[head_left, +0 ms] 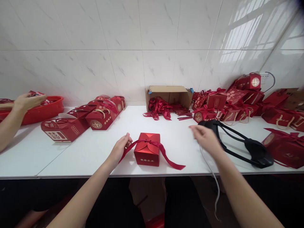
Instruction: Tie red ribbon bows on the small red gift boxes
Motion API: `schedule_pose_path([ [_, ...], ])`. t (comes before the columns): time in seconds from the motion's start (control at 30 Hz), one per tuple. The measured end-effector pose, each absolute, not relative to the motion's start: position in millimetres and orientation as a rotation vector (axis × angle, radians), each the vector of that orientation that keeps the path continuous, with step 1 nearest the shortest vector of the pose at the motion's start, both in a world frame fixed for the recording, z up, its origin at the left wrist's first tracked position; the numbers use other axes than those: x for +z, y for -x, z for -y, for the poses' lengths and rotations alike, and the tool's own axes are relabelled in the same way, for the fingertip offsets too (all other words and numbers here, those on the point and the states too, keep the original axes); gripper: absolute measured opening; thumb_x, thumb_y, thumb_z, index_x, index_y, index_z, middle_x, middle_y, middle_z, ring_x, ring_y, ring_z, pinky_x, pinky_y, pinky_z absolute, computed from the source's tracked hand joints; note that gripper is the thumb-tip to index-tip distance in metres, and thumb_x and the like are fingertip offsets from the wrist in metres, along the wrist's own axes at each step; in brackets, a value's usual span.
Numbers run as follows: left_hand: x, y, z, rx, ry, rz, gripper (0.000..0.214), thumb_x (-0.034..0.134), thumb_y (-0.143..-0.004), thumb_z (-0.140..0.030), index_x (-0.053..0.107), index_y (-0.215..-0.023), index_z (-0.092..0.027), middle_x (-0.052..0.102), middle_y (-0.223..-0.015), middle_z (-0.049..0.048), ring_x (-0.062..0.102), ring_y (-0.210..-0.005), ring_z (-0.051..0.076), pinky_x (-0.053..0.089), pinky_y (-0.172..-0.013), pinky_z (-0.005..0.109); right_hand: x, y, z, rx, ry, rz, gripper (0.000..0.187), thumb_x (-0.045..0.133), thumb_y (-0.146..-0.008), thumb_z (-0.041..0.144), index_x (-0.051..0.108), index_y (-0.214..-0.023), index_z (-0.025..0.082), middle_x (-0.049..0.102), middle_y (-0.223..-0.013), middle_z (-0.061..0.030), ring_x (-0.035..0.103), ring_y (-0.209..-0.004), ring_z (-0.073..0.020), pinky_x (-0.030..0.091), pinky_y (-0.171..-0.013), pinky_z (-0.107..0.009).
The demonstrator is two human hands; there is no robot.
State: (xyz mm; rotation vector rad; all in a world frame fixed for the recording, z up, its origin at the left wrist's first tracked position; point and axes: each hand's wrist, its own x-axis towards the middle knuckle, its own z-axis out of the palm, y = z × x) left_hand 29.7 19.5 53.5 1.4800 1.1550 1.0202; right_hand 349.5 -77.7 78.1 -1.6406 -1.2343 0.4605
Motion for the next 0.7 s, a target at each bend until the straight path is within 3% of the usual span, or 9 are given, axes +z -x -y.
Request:
schedule_pose_path([
  [0.1,49.3,-21.7,-27.6,0.990,-1.394,-1.151,0.056,0.042,-0.074,-0.072,0.052,-0.070,-0.018,0.047,-0.057,-0.0028,0.043,-0.053,0.012,0.034,-0.053,0.024,97.8,-405.3,91.0,0.573,1.848,1.116,0.048,0.042,-0.082,0.057,0.062,-0.074,0.013,0.029,-0.047,0.0063,0.026,-0.043,-0.0086,0.024,-0.047,-0.026],
  [0.2,47.2,-17.6,-28.8,0.980,-1.400,-1.166,0.055,0.044,-0.073,-0.072,0.054,-0.070,-0.018,0.051,-0.058,-0.0014,0.044,-0.053,0.013,0.034,-0.053,0.025,108.2,-428.7,98.3,0.535,1.905,1.101,0.052,0.049,-0.077,0.061,0.066,-0.083,0.012,0.026,-0.048,0.0074,0.022,-0.043,-0.0072,0.017,-0.046,-0.025],
  [0.33,47.7,-19.9,-25.2,0.941,-1.451,-1.145,0.053,0.045,-0.075,-0.069,0.059,-0.072,-0.017,0.060,-0.067,0.0017,0.053,-0.063,0.016,0.039,-0.063,0.027,101.6,-393.7,91.5,0.740,1.701,1.320,0.054,0.052,-0.075,0.063,0.067,-0.090,0.013,0.030,-0.049,0.0065,0.027,-0.044,-0.0075,0.019,-0.044,-0.024],
  [0.4,50.3,-23.8,-22.1,0.903,-1.451,-1.095,0.052,0.046,-0.076,-0.067,0.061,-0.073,-0.017,0.064,-0.072,0.0033,0.056,-0.069,0.018,0.041,-0.068,0.029,91.1,-361.3,81.7,0.819,1.586,1.459,0.050,0.051,-0.078,0.060,0.066,-0.089,0.014,0.045,-0.059,0.0014,0.040,-0.052,-0.0099,0.031,-0.048,-0.024],
  [0.47,54.6,-28.8,-17.2,0.869,-1.438,-1.046,0.049,0.048,-0.077,-0.064,0.061,-0.073,-0.017,0.065,-0.075,0.0036,0.058,-0.071,0.019,0.041,-0.070,0.030,78.4,-329.3,70.9,0.808,1.500,1.541,0.045,0.049,-0.081,0.058,0.063,-0.088,0.015,0.059,-0.080,-0.0059,0.052,-0.072,-0.0154,0.041,-0.062,-0.027],
  [0.57,61.7,-36.3,-6.3,0.808,-1.493,-1.045,0.041,0.056,-0.074,-0.058,0.058,-0.069,-0.017,0.061,-0.070,0.0007,0.054,-0.066,0.016,0.040,-0.065,0.027,61.5,-293.2,59.2,0.817,1.393,1.651,0.040,0.047,-0.084,0.055,0.058,-0.089,0.017,0.060,-0.092,-0.0067,0.053,-0.085,-0.0180,0.042,-0.074,-0.030],
  [0.7,66.9,-42.1,8.0,0.756,-1.544,-1.048,0.040,0.058,-0.074,-0.056,0.054,-0.065,-0.017,0.053,-0.064,-0.0012,0.048,-0.061,0.013,0.038,-0.061,0.026,51.2,-273.2,55.4,0.989,1.314,1.699,0.041,0.049,-0.082,0.057,0.054,-0.077,0.017,0.055,-0.077,-0.0020,0.048,-0.069,-0.0136,0.038,-0.065,-0.028],
])
